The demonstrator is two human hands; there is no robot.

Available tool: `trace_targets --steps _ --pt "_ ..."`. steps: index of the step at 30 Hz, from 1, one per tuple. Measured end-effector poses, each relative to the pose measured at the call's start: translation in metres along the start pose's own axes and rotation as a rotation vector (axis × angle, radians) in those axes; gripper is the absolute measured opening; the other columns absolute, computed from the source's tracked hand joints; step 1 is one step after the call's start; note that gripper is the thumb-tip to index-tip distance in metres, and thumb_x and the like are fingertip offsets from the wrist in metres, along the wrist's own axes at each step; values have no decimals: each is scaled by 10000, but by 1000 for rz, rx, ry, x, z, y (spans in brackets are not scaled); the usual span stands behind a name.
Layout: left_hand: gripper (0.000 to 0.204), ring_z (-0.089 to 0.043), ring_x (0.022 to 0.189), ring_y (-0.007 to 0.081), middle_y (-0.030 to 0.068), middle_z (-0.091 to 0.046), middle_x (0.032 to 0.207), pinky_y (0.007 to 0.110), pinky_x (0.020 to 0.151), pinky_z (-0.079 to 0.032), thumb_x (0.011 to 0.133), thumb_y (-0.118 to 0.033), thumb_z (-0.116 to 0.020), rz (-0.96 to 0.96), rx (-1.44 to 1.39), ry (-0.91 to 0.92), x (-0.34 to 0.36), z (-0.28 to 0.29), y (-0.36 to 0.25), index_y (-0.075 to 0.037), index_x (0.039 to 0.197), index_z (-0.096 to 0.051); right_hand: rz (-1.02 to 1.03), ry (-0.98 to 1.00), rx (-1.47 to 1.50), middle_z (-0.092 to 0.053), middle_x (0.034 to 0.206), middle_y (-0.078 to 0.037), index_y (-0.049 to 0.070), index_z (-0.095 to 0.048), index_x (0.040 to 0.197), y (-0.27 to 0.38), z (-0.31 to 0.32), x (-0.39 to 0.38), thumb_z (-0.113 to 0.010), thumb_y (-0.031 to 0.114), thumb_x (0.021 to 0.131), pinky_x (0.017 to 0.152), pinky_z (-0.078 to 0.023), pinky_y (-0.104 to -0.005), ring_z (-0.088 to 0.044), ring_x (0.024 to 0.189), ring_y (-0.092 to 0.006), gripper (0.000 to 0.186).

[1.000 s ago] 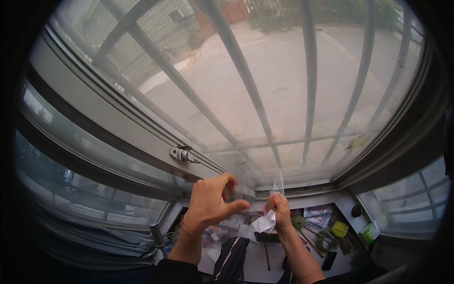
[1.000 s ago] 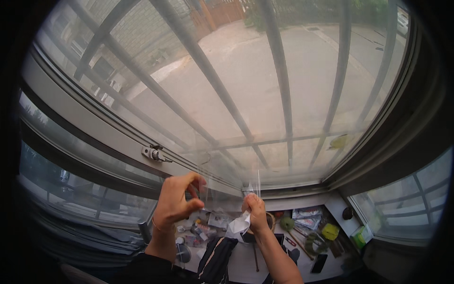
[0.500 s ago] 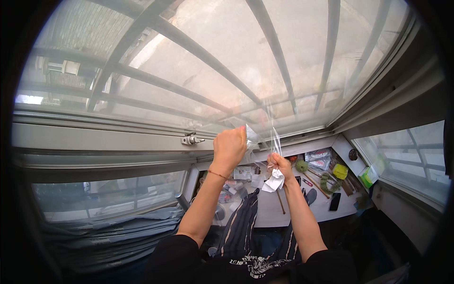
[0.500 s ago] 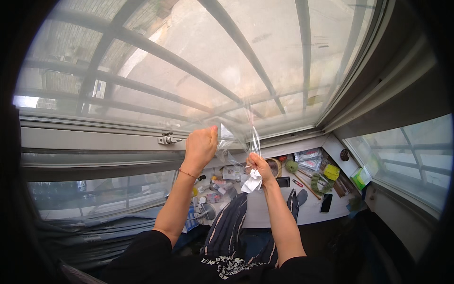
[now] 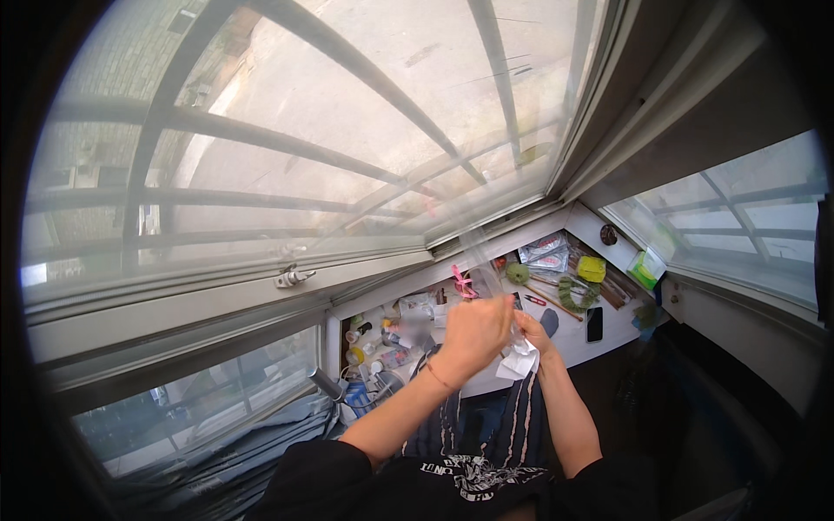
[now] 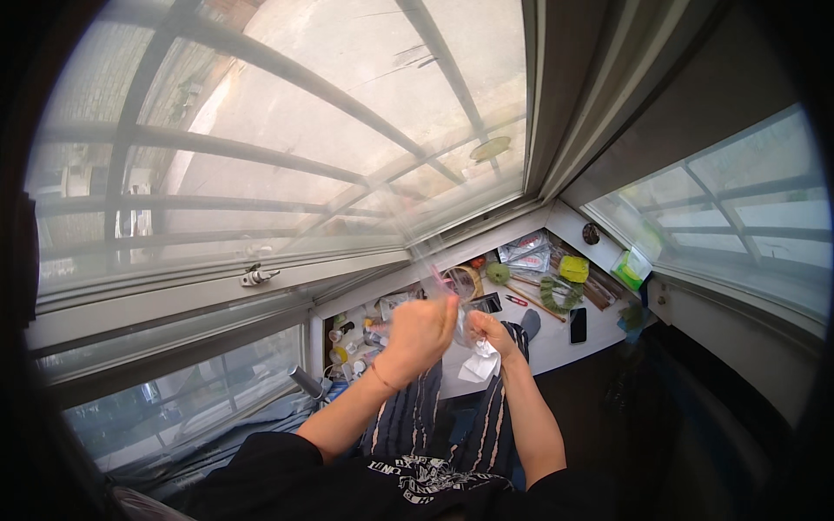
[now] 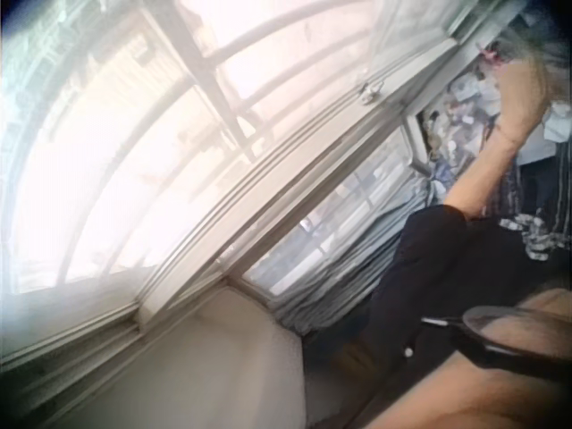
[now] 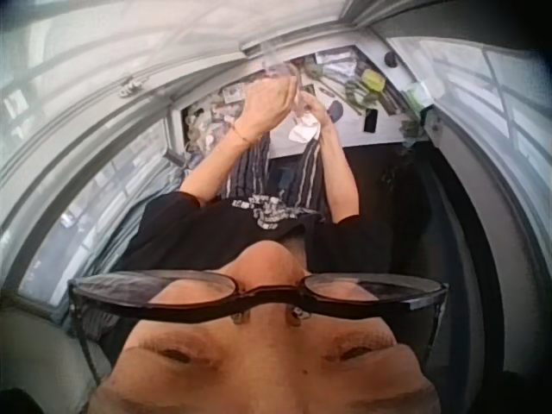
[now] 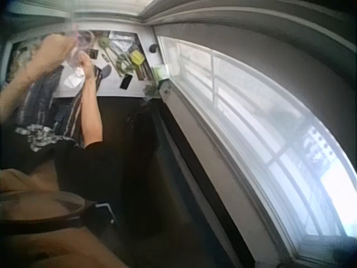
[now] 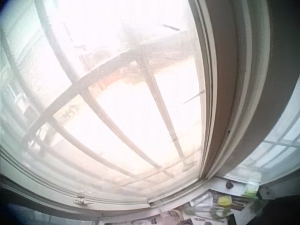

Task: The person peels the protective backing away from a clear plastic window film sheet by hand, aligns and presses sections of the adhesive sheet onto the interior glass pane of a window frame, and uses a tissue to wipe down the surface.

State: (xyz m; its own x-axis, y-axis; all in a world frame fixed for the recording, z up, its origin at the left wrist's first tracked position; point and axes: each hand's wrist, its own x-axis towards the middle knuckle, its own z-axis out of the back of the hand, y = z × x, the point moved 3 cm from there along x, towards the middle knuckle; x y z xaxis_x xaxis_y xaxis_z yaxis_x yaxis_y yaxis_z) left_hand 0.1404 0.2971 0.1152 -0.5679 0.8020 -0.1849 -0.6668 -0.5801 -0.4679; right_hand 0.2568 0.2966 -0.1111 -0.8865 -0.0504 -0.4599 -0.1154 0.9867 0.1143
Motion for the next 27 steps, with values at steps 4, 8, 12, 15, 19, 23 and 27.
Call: trace_targets --steps 4,8,12,15,19,23,27 --pt "299 -552 478 330 148 -555 553 423 451 -428 922 -206 -466 -169 -56 147 -21 -37 -33 -66 676 -560 -29 -260 144 -430 625 45 88 -595 916 -17 35 -46 -508 261 930 501 -356 -201 -403 513 -66 195" --pt "195 -588 508 327 141 -575 566 410 449 -451 879 -209 -511 -285 -113 331 -27 -78 -61 -56 768 -559 -37 -384 168 -477 694 14 75 -591 949 -22 96 -96 -504 267 932 564 -392 -230 -455 596 -97 211" --pt "185 -599 507 306 128 -593 581 396 442 -456 862 -203 -523 -345 -101 300 -27 -118 -85 -51 767 -570 9 -506 197 -524 764 -18 63 -588 981 -37 166 -146 -500 273 933 628 -428 -258 -506 678 -128 232" --pt "169 -623 529 271 120 -603 584 382 441 -465 800 -153 -551 -449 -158 454 -62 -164 -108 -34 695 -608 40 -586 240 -560 816 -42 53 -585 1005 -66 211 -198 -498 277 934 676 -455 -279 -545 740 -151 250" --pt "152 -633 532 285 148 -613 594 378 454 -478 741 -148 -560 -606 -154 712 -129 -209 -118 -48 645 -623 92 -634 299 -607 885 -74 41 -581 1037 -113 229 -278 -494 283 935 740 -492 -308 -597 822 -182 276" --pt "154 -623 501 295 150 -616 583 385 444 -476 756 -181 -560 -547 -159 739 -144 -209 -102 -65 670 -613 98 -414 173 -455 582 10 108 -541 777 -115 188 -307 -526 264 913 465 -370 -235 -453 504 -87 208" --pt "179 -638 578 282 97 -614 631 391 433 -468 849 -216 -510 -398 50 695 -110 -173 -55 -115 732 -600 7 -650 -423 -430 580 51 120 -524 696 -71 138 -264 -512 243 921 478 -293 -227 -392 522 -58 257"
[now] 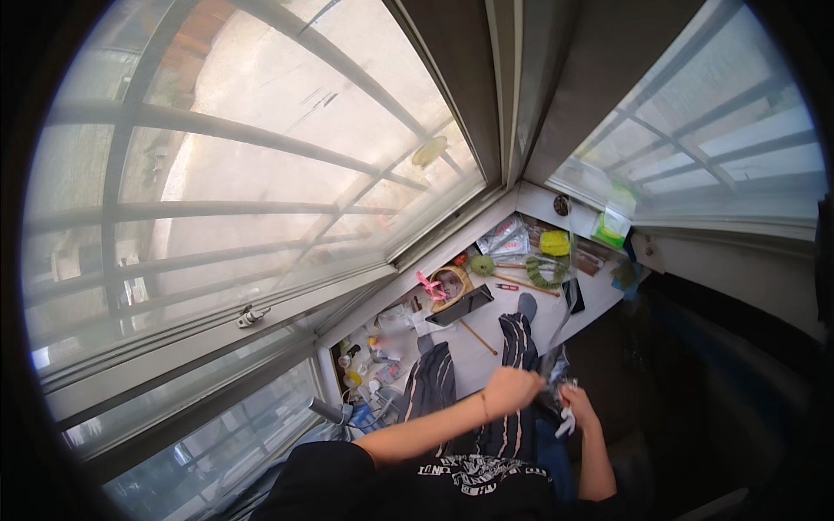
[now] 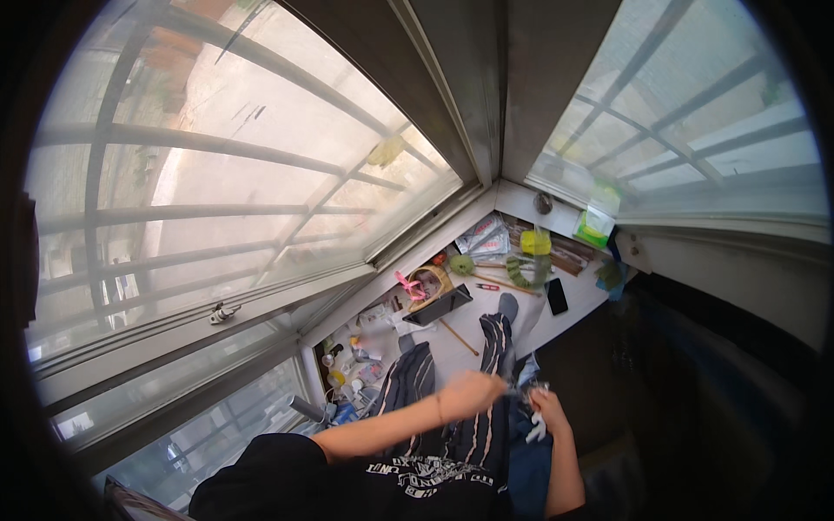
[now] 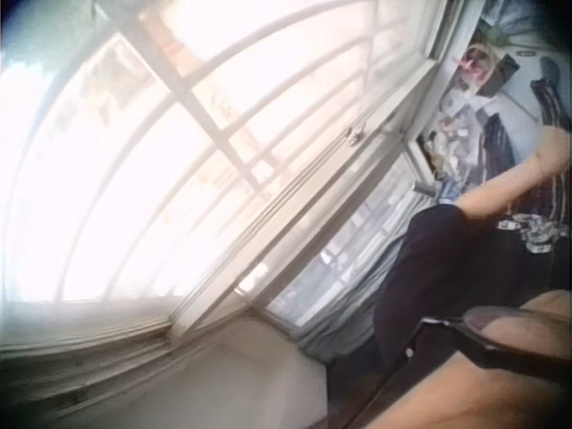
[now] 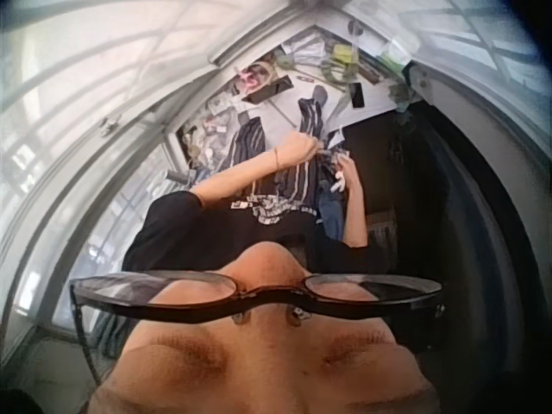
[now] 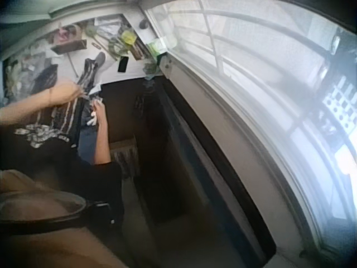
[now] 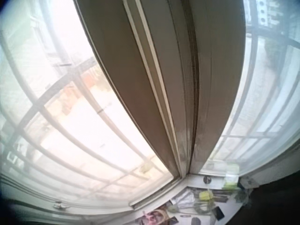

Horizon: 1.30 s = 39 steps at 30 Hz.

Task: The person peels the protective backing away from a clear plastic window film sheet by hand, aligns and presses sections of the adhesive sheet onto the interior glass pane of a window frame, and uses a tissue to wipe down the surface.

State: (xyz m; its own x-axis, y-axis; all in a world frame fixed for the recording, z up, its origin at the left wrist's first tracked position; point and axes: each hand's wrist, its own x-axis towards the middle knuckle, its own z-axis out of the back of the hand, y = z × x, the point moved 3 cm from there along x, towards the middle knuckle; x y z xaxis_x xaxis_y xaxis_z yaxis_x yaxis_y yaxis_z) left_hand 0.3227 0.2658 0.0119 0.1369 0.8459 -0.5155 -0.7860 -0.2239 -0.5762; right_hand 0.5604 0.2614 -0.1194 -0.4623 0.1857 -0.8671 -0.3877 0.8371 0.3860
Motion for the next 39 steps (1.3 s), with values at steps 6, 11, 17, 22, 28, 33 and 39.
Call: trace_targets --steps 6,11,17,22,28,33,39 --pt "527 -639 766 362 195 -650 845 440 655 -508 856 -492 -537 415 -46 -133 -47 63 103 -7 1059 -561 572 -258 -775 -589 702 -161 29 -587 751 113 -72 2 -553 231 873 582 -440 -386 -584 656 -336 239" --pt "797 -419 1202 401 248 -392 1342 402 971 -383 785 -300 -660 373 -155 -481 -78 99 133 16 1394 -253 708 -144 -1044 -615 758 -90 114 -636 857 164 -118 -15 -580 262 860 578 -466 -399 -602 685 -319 158" --pt "736 -107 1392 404 189 -257 1478 500 1110 -126 810 -443 -568 -155 -102 -355 -94 122 129 -69 1405 -348 1050 155 -1294 -566 764 -17 223 -642 978 191 -189 -22 -591 127 798 500 -466 -348 -591 585 -234 210" --pt "788 -236 1376 291 146 -310 1463 400 1111 -168 791 -465 -616 -143 -1022 -85 -117 82 131 -43 1397 -342 1375 -1 -1181 -631 875 3 235 -645 1071 195 -255 -26 -605 42 707 491 -485 -298 -627 611 -197 414" --pt "447 -531 911 84 9 -541 1087 220 783 -437 892 -118 -597 118 -1493 -263 -171 39 152 -42 1296 -421 1212 -377 -814 -637 963 -54 84 -644 1070 143 -321 -24 -653 34 688 568 -522 -301 -650 698 -223 385" --pt "171 -510 606 78 -7 -548 807 242 522 -456 911 -118 -534 327 -1883 -518 -201 40 202 -69 1074 -512 788 -682 -194 -628 982 -84 31 -614 1112 62 -304 -18 -664 37 791 635 -495 -245 -618 827 -143 325" --pt "387 -393 474 123 10 -456 620 253 413 -322 880 -444 -476 327 -2315 -396 -190 19 208 -68 809 -526 627 -142 368 -624 1104 -101 8 -435 1325 27 -323 3 -485 408 926 558 -420 -179 -568 723 -80 566"
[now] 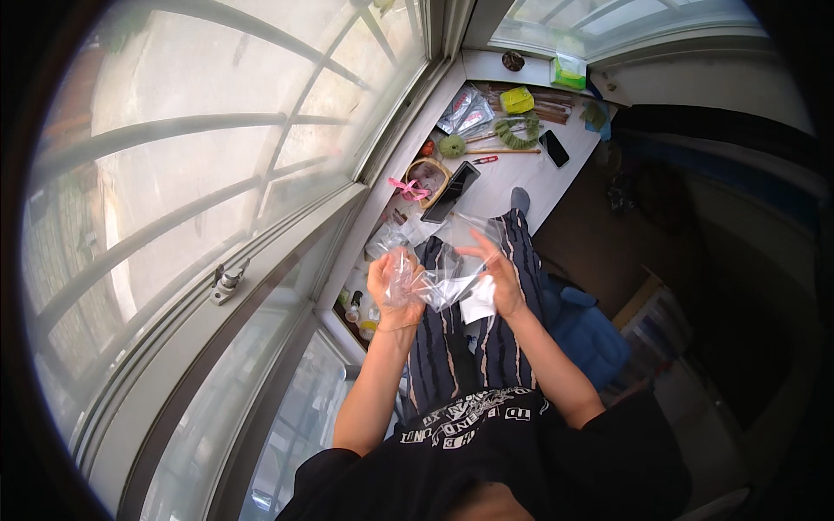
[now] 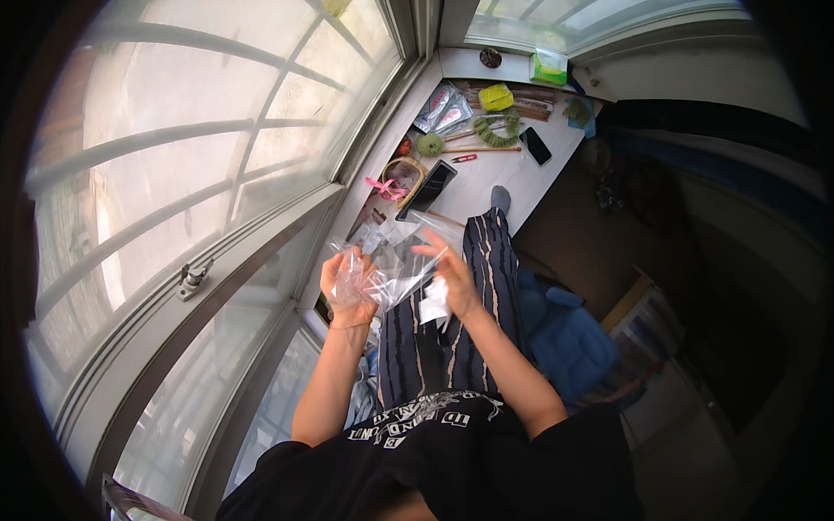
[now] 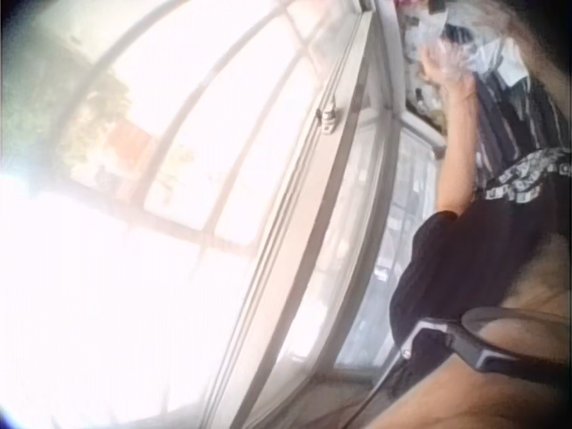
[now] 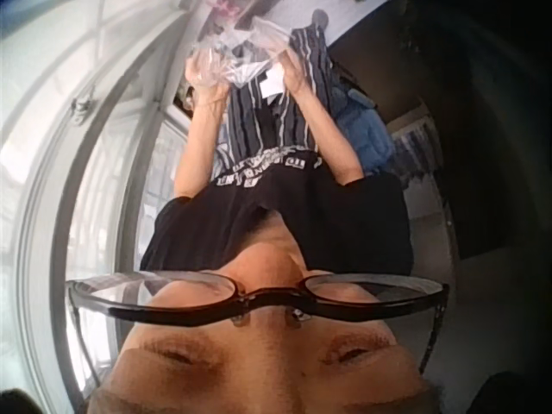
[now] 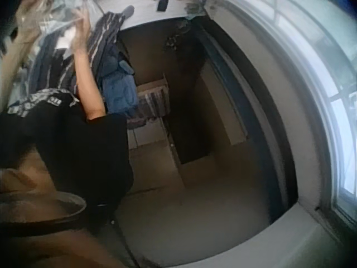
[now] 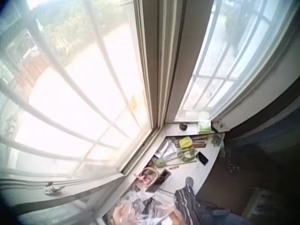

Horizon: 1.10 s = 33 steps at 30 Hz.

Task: The person peels the protective backing away from a clear plastic window film sheet by hand, aligns and presses sections of the adhesive sheet onto the interior glass pane of a window frame, and uses a tissue to wipe down the surface.

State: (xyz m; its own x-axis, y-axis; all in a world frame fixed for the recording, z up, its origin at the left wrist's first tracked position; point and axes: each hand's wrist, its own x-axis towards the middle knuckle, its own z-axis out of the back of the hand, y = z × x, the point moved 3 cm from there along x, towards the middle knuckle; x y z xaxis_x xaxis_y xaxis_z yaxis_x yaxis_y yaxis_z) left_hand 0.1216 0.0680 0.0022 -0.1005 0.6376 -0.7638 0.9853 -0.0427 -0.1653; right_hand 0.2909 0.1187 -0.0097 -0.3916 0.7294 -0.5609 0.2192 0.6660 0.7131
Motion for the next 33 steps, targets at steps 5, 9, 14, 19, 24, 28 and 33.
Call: trace_targets --steps 5,9,14,19,24,28,33 --pt "566 -512 725 173 66 -550 903 300 671 -424 856 -603 -422 -177 131 -152 17 -25 36 -65 979 -545 225 81 -563 -625 880 -40 -14 -614 1016 11 -27 -3 -657 44 782 586 -456 -208 -575 773 -80 245" --pt "607 -538 1087 248 155 -478 1307 365 937 -430 834 -442 -577 -232 512 -30 20 -51 61 -34 1267 -458 -40 148 -374 -647 862 -61 11 -622 936 15 -6 12 -657 48 763 659 -467 -275 -598 760 -127 180" --pt "404 -605 1008 201 110 -622 1059 307 908 -459 786 27 -540 -27 819 65 27 -55 80 -6 1189 -538 -403 232 -223 -651 971 -22 24 -615 1059 19 30 23 -601 41 815 732 -481 -281 -597 793 -109 245" --pt "227 -483 626 155 36 -497 745 332 626 -480 813 -204 -497 -386 220 -232 62 -52 47 -45 967 -547 -464 162 317 -643 1081 -102 3 -443 1302 35 64 16 -486 313 939 455 -348 -92 -495 544 30 480" --pt "542 -343 513 151 34 -417 599 282 463 -263 869 -578 -336 -116 85 17 80 -61 67 -75 726 -480 -542 77 143 -607 824 -55 43 -407 1327 27 70 2 -196 620 936 510 -383 -163 -470 521 -39 729" --pt "590 -326 501 141 15 -365 552 269 451 -245 876 -638 -282 -127 189 -222 74 -57 116 -118 606 -345 -21 -30 -344 -566 846 -73 22 -358 1368 41 60 3 -511 328 944 651 -445 -289 -524 713 -144 545" --pt "570 -448 951 174 52 -508 1025 293 878 -344 912 -601 -263 -105 329 -186 64 -64 142 -83 909 -499 134 -112 -739 -575 882 -159 11 -553 1116 58 68 8 -552 200 899 633 -464 -350 -592 743 -331 288"
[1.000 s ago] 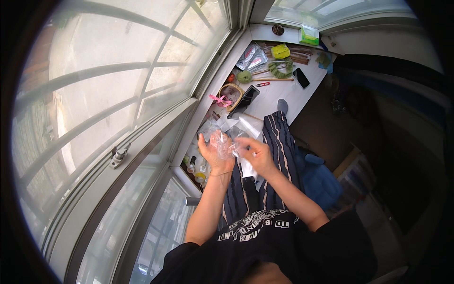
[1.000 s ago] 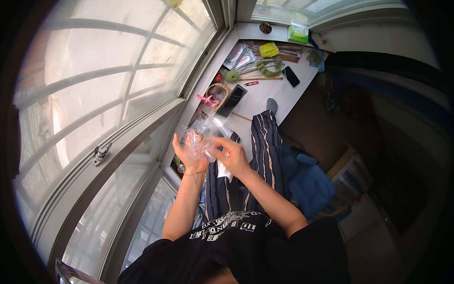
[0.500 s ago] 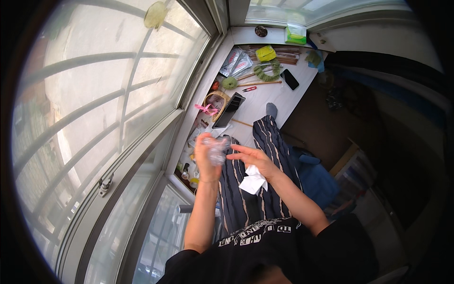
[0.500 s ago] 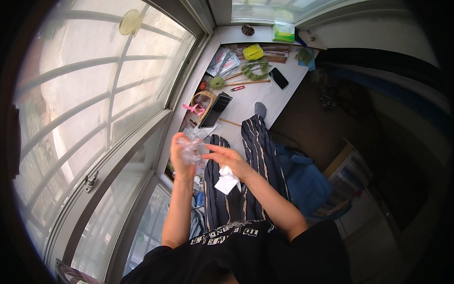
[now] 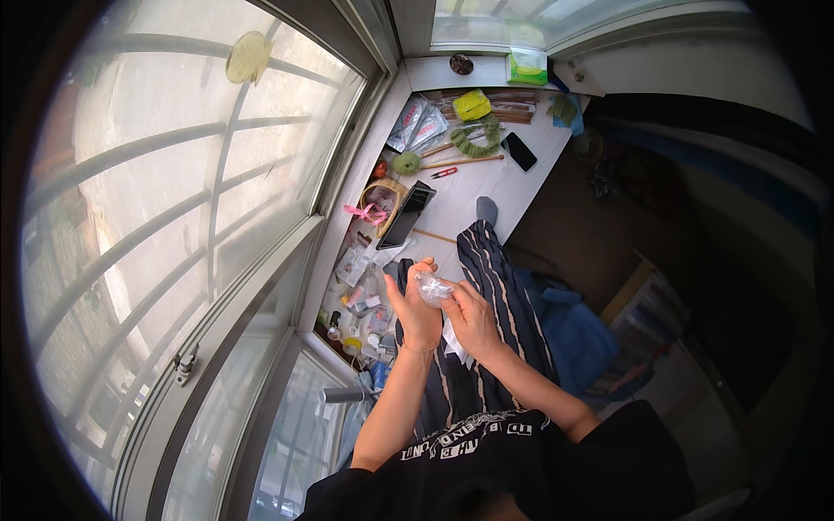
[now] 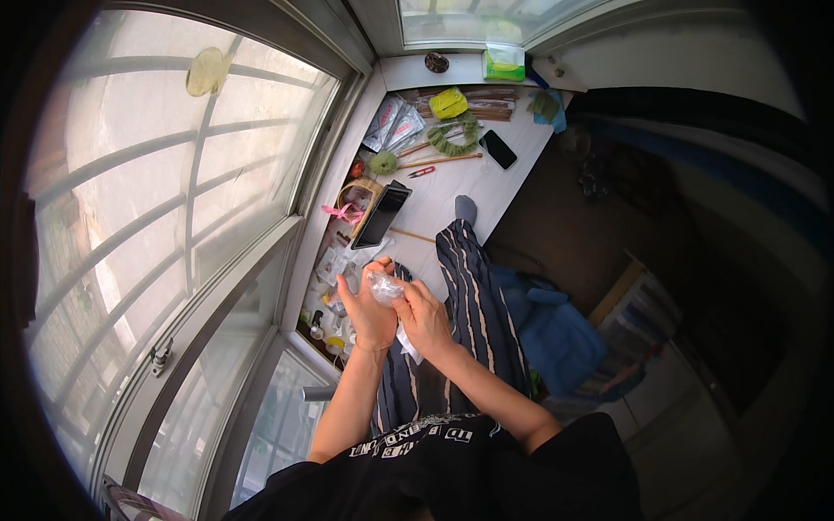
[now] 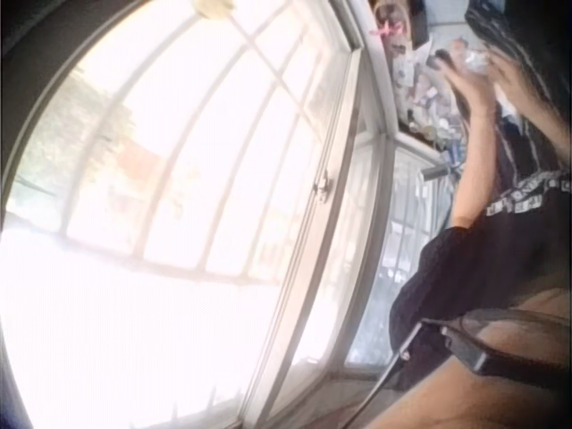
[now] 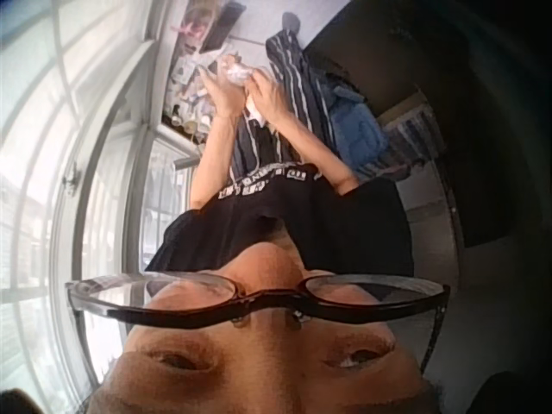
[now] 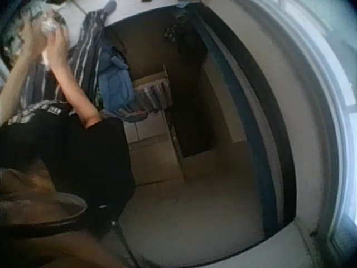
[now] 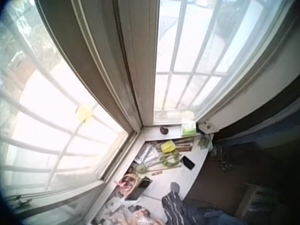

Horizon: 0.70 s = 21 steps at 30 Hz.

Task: The person peels the protective backing away from a clear plastic window film sheet by hand, aligns and presses sections of the adhesive sheet onto the interior glass pane of a window frame, and uses a tissue to wipe down the surface.

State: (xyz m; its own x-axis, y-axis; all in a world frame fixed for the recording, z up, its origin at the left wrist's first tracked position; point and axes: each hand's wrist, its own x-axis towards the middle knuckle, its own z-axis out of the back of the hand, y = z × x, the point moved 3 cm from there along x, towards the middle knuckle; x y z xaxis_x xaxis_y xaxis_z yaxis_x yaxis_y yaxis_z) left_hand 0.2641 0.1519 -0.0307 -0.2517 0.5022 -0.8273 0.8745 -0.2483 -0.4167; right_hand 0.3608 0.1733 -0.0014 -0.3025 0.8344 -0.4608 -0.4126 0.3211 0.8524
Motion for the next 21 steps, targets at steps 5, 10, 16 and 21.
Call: trace_targets --steps 5,10,16,21 --pt "503 -422 1135 192 62 -472 1267 362 997 -311 931 -493 -376 70 189 79 -4 4 12 -56 1137 -517 -305 101 165 -523 649 -76 10 -560 810 -29 3 3 -592 196 895 553 -423 -285 -545 614 -146 207" --pt "344 -482 1078 153 71 -535 1150 319 948 -365 906 -231 -560 81 247 211 -7 20 19 -59 1185 -455 -775 40 989 -485 647 36 56 -575 860 -62 -8 2 -562 259 930 442 -324 -208 -405 487 -48 215" --pt "108 -472 713 33 -28 -534 810 201 643 -397 923 -142 -574 -150 324 -61 12 49 -3 -67 937 -498 -832 121 1028 -534 687 -20 1 -438 1267 -65 -6 -23 -448 327 974 435 -342 -207 -433 481 -81 439" --pt "229 -440 638 26 -43 -504 711 206 557 -381 919 -257 -593 -39 532 -87 4 50 30 -82 816 -488 -270 109 148 -611 806 -70 3 -504 1238 -58 -6 -17 -713 41 734 638 -470 -254 -580 730 -139 546"
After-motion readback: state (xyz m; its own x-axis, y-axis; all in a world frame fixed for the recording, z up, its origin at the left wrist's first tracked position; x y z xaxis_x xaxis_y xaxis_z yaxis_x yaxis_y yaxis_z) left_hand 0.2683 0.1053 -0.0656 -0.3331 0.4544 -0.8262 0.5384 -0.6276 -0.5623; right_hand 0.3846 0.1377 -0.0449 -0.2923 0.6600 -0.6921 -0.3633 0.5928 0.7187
